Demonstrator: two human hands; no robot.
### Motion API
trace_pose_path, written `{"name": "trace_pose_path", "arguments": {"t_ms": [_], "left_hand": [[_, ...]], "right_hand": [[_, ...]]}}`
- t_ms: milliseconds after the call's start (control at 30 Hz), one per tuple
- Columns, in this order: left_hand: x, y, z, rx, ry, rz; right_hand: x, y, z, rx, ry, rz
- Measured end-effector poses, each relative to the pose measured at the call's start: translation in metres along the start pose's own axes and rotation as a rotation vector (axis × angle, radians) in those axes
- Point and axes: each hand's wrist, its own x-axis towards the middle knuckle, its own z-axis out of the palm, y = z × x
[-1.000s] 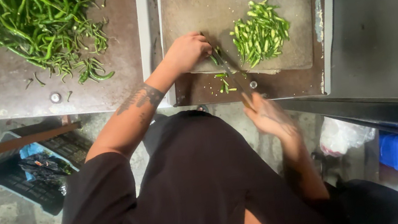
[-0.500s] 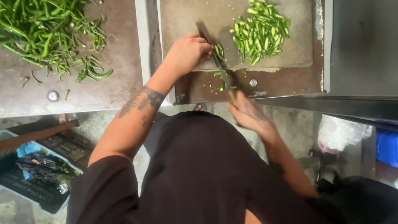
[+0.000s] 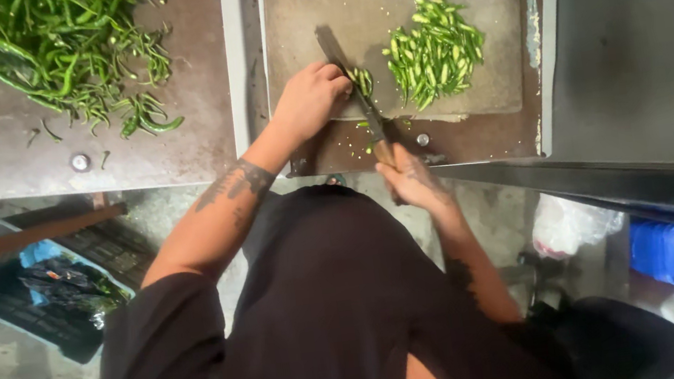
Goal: The person cuts chili peppers on a cutting board using a knife, while repeatedly grabbing more peppers from a pile on the left.
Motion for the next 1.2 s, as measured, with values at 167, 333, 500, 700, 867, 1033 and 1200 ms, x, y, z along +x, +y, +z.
{"name": "trace_pose_path", "arguments": {"t_ms": [167, 333, 500, 700, 867, 1033, 1200], "left_hand": [[-0.007, 0.001, 0.001, 0.061, 0.038, -0.025], [-0.043, -0.018, -0.035, 0.156, 0.264, -0.206], [-0.096, -0.050, -0.089, 0.273, 0.400, -0.401], [-0.143, -0.062, -0.101, 0.357, 0.436, -0.510], [-0.160, -0.055, -0.108, 0.293, 0.510, -0.471], [-0.180, -0.074, -0.142, 0.239, 0.562, -0.471], [-0.189, -0.110, -0.175, -0.284, 0.626, -0.563]], "right_hand": [[-0.012, 0.012, -0.052, 0.065, 0.165, 0.155], [-0.009, 0.010, -0.103, 0.110, 0.181, 0.253], [-0.016, -0.015, -0.115, -0.071, 0.267, 0.191], [-0.004, -0.019, -0.077, 0.200, 0.148, 0.153], [0.015, -0.002, -0.068, 0.380, 0.310, -0.046], [0.043, -0.004, -0.059, 0.119, 0.292, 0.058], [0.076, -0.053, 0.017, 0.388, 0.273, -0.035]]}}
